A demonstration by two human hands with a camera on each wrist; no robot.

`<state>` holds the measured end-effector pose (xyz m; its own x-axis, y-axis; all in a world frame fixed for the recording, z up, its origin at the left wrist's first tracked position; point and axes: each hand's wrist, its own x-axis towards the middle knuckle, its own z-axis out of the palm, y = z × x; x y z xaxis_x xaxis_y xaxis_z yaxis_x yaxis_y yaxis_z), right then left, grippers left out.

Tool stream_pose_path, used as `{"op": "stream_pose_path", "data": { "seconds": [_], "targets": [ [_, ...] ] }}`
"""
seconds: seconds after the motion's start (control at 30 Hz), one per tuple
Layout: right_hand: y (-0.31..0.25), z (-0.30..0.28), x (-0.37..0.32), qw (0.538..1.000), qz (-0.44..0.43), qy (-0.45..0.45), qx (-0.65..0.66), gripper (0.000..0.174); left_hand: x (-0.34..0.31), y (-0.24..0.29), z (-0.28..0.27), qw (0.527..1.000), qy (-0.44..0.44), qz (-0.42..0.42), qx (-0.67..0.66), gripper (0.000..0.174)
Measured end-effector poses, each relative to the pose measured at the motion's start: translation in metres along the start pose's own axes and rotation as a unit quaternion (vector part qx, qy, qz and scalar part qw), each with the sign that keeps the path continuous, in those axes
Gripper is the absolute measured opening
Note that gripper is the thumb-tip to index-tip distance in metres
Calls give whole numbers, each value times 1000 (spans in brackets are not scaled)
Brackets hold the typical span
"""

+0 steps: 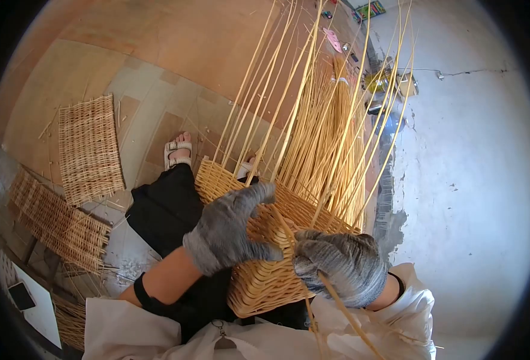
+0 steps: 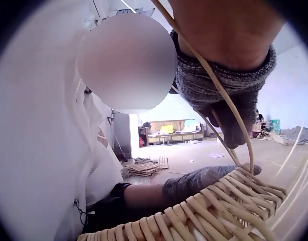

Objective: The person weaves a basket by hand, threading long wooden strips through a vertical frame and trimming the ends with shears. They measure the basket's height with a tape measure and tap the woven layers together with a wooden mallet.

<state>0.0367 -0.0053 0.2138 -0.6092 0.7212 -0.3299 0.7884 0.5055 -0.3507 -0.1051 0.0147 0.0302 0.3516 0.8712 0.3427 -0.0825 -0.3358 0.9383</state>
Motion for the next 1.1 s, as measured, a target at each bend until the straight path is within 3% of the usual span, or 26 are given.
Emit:
{"op": "stream_pose_path", "data": {
  "seconds": [0.03,0.13,0.17,0.27,0.37,0.47,0.6,0.73,0.87,0.9,0.93,1.0,1.07,1.1],
  "targets": [
    [-1,1,-1,1000,3,4,6,25,-4,5,1,995,49,56,73,73],
    [-1,3,3,996,-61,33,-52,23,-4,24,13,980,72,63,176,45],
    [2,3,3,996,-68,46,-45,22,-3,18,15,972,90,100,193,34],
    [-4,0,9,996,-60,30,-56,18,-12,15,15,964,110,97,221,31],
    [-6,-5,13,996,-38,14,-80,15,-27,10,12,979,51,50,190,31],
    [8,-3,10,1000,13,-5,7,19,-29,21,9,958,75,106,256,32],
    [14,3,10,995,-61,72,-12,24,-11,9,14,997,68,45,18,40],
    [6,8,4,989,-109,87,-49,32,-1,7,11,999,-19,8,-29,43],
    [11,13,-3,990,-76,112,33,30,13,3,-6,989,-101,11,-104,36],
    [10,12,-5,981,33,92,165,31,16,-1,-8,983,-127,21,-130,34],
    [8,12,-7,943,140,71,294,32,19,-5,-9,981,-135,37,-137,32],
    [4,12,-11,781,331,22,529,34,22,-11,-10,975,-150,50,-156,29],
    [6,17,-12,863,248,55,436,34,25,-11,-11,968,-162,26,-190,28],
    [14,26,-12,971,69,114,197,33,25,-11,-11,963,-165,4,-211,28]
  ]
}}
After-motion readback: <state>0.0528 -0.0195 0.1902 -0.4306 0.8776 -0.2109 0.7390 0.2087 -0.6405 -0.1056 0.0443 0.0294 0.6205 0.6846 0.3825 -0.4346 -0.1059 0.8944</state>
